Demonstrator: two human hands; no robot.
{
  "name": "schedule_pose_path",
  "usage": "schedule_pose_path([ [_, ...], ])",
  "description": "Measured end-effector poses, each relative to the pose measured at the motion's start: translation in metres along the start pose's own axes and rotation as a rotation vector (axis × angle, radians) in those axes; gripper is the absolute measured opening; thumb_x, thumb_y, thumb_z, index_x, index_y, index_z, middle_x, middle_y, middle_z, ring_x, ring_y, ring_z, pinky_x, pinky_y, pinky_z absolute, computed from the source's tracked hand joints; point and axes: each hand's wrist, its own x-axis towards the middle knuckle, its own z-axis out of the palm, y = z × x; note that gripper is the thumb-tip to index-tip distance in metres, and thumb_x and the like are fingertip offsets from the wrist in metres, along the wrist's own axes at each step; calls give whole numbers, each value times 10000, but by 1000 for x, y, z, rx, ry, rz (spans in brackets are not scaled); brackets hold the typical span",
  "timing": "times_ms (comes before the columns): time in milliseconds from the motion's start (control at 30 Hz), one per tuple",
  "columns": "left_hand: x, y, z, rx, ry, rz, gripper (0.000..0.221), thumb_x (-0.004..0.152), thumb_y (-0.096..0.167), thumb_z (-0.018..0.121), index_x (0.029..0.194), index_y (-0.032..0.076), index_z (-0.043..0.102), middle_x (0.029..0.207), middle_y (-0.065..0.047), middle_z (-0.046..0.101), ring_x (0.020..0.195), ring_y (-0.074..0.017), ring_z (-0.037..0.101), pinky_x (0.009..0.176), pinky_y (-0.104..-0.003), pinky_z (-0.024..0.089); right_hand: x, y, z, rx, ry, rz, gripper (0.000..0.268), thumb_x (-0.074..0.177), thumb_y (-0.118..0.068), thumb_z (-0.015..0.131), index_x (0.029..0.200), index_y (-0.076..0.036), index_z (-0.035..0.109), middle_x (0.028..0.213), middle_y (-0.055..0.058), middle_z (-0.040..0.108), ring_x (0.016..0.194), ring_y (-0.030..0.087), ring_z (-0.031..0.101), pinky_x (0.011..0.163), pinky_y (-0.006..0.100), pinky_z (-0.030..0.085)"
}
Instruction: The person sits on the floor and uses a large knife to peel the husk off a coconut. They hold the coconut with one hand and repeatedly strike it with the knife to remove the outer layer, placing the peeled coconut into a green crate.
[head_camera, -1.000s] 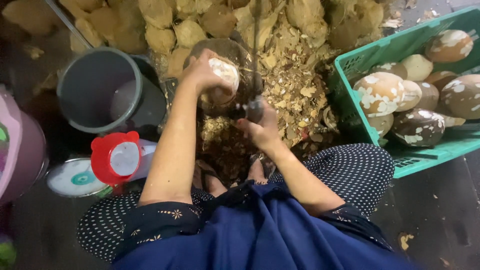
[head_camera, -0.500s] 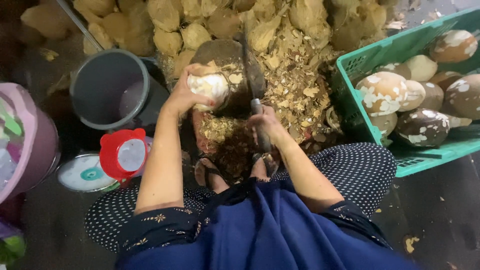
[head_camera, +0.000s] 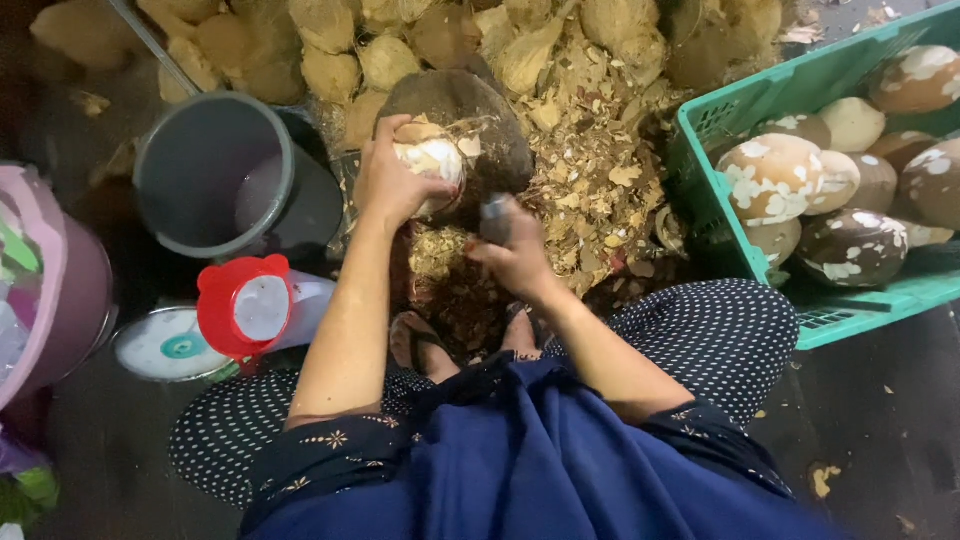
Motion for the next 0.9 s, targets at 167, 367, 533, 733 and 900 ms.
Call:
schedule_pose_path([
  [167, 10, -18, -4, 10, 12, 78, 1114, 435, 322, 1041, 1401, 307, 485, 1272, -176, 560, 1221, -377, 581, 1013, -442, 454, -3, 24, 11, -195, -57, 738, 438, 456, -202, 851, 840, -40, 718, 666, 133, 651, 667, 267, 649, 608, 346, 461],
  [367, 20, -22, -12, -4, -75, 150, 1123, 438, 413, 1043, 1402, 300, 479, 1270, -188, 550, 1241, -392, 573, 1029, -428, 439, 8, -26, -6, 143, -52, 171, 345, 636, -114, 866, 822, -52, 581, 572, 161, 644, 422, 222, 656, 406, 286, 508],
  [533, 13, -9, -17, 34, -69, 178, 1083, 444, 398, 1033, 1380, 268, 505, 1259, -212, 564, 1196, -424, 606, 999, -458, 475, 3, 22, 6, 167, 5, 386, 313, 594, -118, 804, 772, -11, 570, 488, 151, 547, 372, 274, 604, 365, 355, 479],
  [733, 21, -33, -3, -113, -12, 312, 1068, 420, 186, 1013, 1376, 207, 538, 1247, -238, 555, 1153, -464, 604, 995, -503, 462, 0, 27, 4, 262, -1, 702, 321, 512, 9, 772, 752, 8, 559, 428, 203, 512, 333, 337, 587, 330, 393, 456],
  [900, 19, -47, 20, -331, 55, 447, 1090, 427, 31, 984, 1398, 163, 507, 1330, -234, 523, 1262, -476, 509, 1080, -499, 395, -5, -21, -3, -66, -61, 604, 472, 487, -37, 827, 934, -27, 677, 568, 139, 628, 502, 256, 688, 454, 307, 475],
])
